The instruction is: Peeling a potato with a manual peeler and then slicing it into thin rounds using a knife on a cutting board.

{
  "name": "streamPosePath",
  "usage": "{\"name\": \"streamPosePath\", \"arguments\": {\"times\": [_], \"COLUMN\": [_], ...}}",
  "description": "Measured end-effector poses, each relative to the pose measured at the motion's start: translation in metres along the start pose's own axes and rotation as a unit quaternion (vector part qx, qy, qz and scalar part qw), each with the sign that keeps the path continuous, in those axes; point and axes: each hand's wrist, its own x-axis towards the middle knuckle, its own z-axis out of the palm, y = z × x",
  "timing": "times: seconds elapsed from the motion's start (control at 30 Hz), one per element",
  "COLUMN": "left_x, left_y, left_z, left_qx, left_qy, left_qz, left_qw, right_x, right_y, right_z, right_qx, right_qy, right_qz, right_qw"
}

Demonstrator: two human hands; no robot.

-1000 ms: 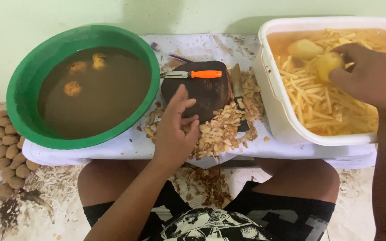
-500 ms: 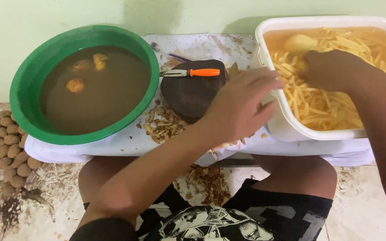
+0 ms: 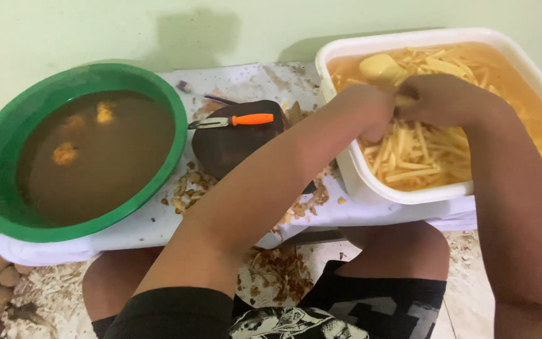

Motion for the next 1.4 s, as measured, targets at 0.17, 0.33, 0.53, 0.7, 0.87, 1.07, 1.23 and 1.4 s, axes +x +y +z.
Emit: {"name": "streamPosePath", "arguments": {"times": [0.17, 0.33, 0.53, 0.7, 0.87, 1.07, 1.23, 1.4], "left_x": [0.021, 0.009, 0.036, 0.03, 0.045, 0.027, 0.032, -0.004], "left_y": [-0.01, -0.025, -0.021, -0.014, -0.026, -0.043, -0.047, -0.063], "left_z": [-0.004, -0.01, 0.009, 0.003, 0.005, -0.016, -0.019, -0.024], "left_qx": [-0.135, -0.366, -0.171, -0.037, -0.043, -0.234, -0.218, -0.129], "left_qy": [0.074, 0.056, 0.156, 0.069, 0.152, 0.325, 0.319, 0.311], "left_qz": [0.024, 0.074, 0.079, -0.017, 0.021, 0.13, 0.188, 0.197], "left_qw": [0.988, 0.926, 0.97, 0.997, 0.987, 0.907, 0.903, 0.921], "right_x": [-0.008, -0.024, -0.02, -0.011, 0.002, -0.008, -0.001, -0.004], "right_y": [0.013, 0.006, 0.003, 0.002, 0.025, 0.028, 0.04, 0.04], "right_z": [-0.005, -0.013, -0.014, -0.006, 0.003, 0.003, 0.012, 0.015], "right_qx": [0.079, 0.167, 0.16, -0.019, 0.023, 0.171, 0.253, 0.165], "right_qy": [0.058, 0.082, 0.026, -0.018, 0.052, 0.17, 0.229, 0.285], "right_qz": [0.058, 0.064, 0.043, 0.02, 0.031, 0.069, 0.02, -0.042], "right_qw": [0.994, 0.981, 0.986, 0.999, 0.998, 0.968, 0.94, 0.943]}}
